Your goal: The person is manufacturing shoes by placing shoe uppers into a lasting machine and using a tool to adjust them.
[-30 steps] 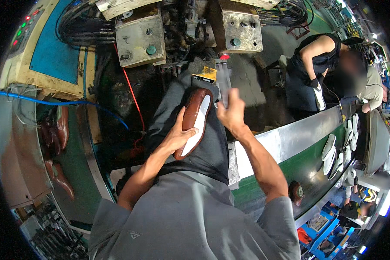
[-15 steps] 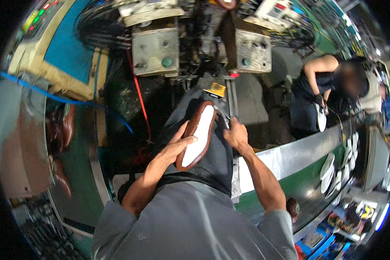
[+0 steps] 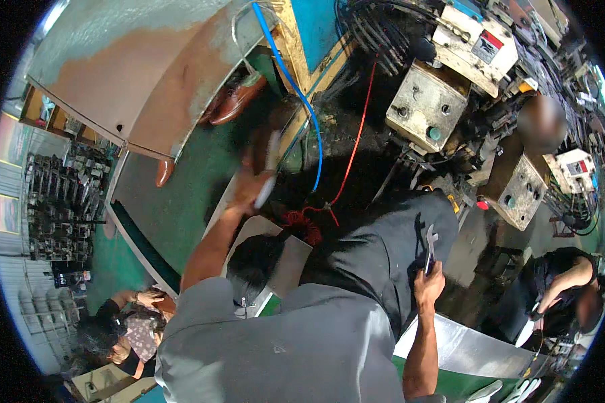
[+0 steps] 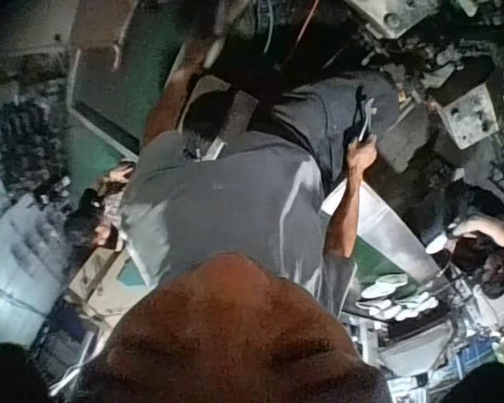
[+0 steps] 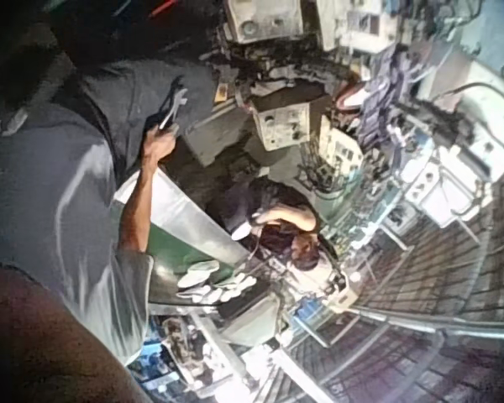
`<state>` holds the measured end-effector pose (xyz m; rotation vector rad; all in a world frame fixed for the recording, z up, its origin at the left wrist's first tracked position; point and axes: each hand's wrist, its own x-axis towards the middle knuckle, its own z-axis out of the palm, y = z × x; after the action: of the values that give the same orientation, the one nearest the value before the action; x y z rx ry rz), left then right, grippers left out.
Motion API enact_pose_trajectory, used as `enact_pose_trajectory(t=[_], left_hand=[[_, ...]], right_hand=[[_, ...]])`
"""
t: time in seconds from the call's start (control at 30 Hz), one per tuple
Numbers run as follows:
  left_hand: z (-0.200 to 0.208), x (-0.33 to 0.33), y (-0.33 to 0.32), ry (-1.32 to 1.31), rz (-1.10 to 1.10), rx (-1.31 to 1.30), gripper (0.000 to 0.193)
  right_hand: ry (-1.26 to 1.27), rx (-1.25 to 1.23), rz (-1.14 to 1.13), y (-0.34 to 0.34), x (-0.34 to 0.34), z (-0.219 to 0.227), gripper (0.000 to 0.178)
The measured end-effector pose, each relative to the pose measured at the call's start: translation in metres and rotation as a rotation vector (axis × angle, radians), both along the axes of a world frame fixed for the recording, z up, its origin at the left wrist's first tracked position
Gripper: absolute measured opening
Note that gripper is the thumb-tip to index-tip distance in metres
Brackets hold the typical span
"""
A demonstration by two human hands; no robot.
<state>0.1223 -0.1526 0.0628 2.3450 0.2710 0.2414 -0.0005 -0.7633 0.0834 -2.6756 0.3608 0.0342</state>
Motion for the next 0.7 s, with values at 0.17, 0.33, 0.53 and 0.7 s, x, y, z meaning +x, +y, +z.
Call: enact_pose_trajectory(t=[0.17,0.33,0.53,0.7], left_hand=[[-0.010,-0.055,0.082,0.399,0.126,0.928,0.094],[-0.057,-0.094,0.157,0.203,-0.158,0.855,0.060],[-0.071,-0.031,0.192,-0.058,-0.379,0.807,0.017],[-0.069,0.097,0.077,-0.147,-0.290,1.176,0.024]], right_hand=[[-0.007,-0.004,-0.143,-0.014,-0.013,0.000,0.035],[0.095,0.003,-0.093,0.005,0.003,0.011,0.038],[0.086,0.135,-0.317,0.019,0.010,0.007,0.042],[0.025,0.250,-0.370,0.023,0.019,0.019,0.039]])
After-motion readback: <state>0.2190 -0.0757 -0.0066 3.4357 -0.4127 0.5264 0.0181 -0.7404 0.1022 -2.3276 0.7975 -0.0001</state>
